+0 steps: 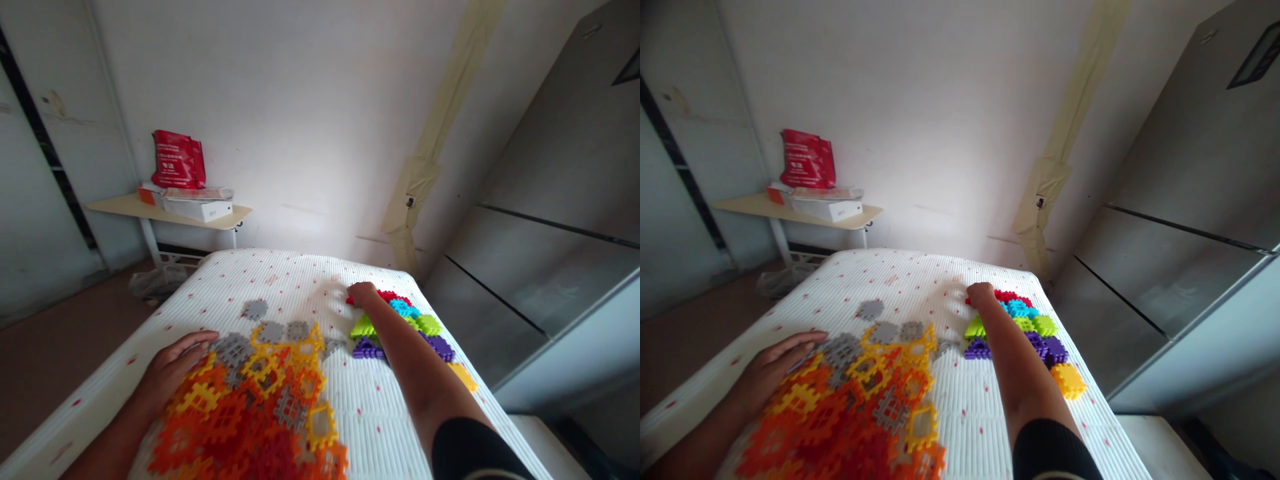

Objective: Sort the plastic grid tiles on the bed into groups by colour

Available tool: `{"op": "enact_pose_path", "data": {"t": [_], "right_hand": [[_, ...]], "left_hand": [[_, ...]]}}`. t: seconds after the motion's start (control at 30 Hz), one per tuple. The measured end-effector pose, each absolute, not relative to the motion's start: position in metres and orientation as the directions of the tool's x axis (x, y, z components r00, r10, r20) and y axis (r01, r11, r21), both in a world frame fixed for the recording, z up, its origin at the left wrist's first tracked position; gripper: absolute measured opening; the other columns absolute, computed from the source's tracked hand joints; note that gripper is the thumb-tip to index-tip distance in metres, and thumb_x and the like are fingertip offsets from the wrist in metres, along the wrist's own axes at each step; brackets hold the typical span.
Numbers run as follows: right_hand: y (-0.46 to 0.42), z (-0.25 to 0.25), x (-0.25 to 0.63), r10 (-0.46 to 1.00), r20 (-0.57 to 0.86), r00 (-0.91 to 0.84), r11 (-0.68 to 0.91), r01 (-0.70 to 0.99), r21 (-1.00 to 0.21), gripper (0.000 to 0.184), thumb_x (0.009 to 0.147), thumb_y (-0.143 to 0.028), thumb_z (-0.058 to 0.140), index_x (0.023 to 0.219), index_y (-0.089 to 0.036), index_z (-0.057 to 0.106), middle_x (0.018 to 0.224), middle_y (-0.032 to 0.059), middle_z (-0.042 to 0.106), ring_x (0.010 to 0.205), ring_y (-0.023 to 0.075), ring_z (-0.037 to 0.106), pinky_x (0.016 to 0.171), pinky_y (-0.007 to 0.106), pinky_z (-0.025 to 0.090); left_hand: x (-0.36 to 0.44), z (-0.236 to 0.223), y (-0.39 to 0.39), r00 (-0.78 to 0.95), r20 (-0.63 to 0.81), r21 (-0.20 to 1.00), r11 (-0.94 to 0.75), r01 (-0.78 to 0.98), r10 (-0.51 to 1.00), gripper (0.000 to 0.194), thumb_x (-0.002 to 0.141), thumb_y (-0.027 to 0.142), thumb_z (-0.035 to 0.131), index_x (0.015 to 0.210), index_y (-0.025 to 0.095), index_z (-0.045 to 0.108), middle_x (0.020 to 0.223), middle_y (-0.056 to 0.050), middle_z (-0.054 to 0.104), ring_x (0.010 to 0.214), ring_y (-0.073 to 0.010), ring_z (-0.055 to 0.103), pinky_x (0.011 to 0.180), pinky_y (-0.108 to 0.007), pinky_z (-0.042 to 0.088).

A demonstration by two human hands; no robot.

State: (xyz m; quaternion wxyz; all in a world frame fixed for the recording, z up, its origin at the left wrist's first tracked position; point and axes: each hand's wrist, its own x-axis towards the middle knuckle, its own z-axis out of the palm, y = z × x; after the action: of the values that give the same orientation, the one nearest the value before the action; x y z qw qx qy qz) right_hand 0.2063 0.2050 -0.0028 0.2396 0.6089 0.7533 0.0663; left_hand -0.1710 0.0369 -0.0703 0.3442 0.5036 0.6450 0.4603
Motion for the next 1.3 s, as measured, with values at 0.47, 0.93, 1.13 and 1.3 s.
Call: {"op": "enact_pose_path", "data": {"t": [0.47, 0.93, 1.13, 1.3], "right_hand": [[0.135, 0.037, 0.16, 0.858, -0.059, -0.509, 0.513, 0.853, 0.099, 0.047, 0.078, -0.026, 0.062, 0.124, -0.029, 0.052, 0.116, 0.0016, 0.063, 0.102, 0.0179, 0.06, 0.082, 0.026, 0.046], [-0.006, -0.02, 0.082, 0.478, 0.167, -0.862, 0.874, 0.447, -0.191, 0.021, 0.085, -0.033, 0.055, 0.103, -0.027, 0.062, 0.122, 0.0035, 0.057, 0.109, 0.0225, 0.047, 0.084, 0.035, 0.04], [0.013, -0.032, 0.088, 0.7, 0.152, -0.698, 0.714, 0.693, -0.104, 0.02, 0.088, -0.027, 0.05, 0.103, -0.02, 0.061, 0.119, 0.0103, 0.057, 0.105, 0.0253, 0.047, 0.085, 0.04, 0.039], [0.016, -0.034, 0.103, 0.717, 0.172, -0.676, 0.697, 0.701, -0.149, 0.022, 0.086, -0.022, 0.049, 0.105, -0.022, 0.061, 0.119, 0.0068, 0.058, 0.105, 0.0225, 0.047, 0.088, 0.04, 0.036]], "left_hand": [[-0.169, -0.07, 0.035, -0.29, 0.05, 0.981, 0.008, 0.196, 0.956, 0.041, 0.063, 0.05, 0.065, 0.088, 0.018, 0.072, 0.101, -0.008, 0.071, 0.1, -0.0274, 0.062, 0.09, -0.034, 0.046], [-0.163, -0.074, 0.033, -0.301, 0.049, 0.994, -0.017, 0.108, 0.952, 0.04, 0.064, 0.046, 0.064, 0.088, 0.015, 0.07, 0.092, -0.009, 0.073, 0.091, -0.0258, 0.065, 0.083, -0.036, 0.049], [-0.165, -0.074, 0.032, -0.306, 0.061, 0.995, -0.033, 0.097, 0.95, 0.036, 0.064, 0.042, 0.064, 0.086, 0.015, 0.071, 0.093, -0.01, 0.073, 0.093, -0.0256, 0.065, 0.087, -0.036, 0.047], [-0.168, -0.076, 0.033, -0.318, 0.068, 0.996, -0.045, 0.081, 0.946, 0.038, 0.065, 0.044, 0.063, 0.087, 0.014, 0.07, 0.097, -0.011, 0.072, 0.097, -0.0273, 0.064, 0.09, -0.039, 0.046]]}}
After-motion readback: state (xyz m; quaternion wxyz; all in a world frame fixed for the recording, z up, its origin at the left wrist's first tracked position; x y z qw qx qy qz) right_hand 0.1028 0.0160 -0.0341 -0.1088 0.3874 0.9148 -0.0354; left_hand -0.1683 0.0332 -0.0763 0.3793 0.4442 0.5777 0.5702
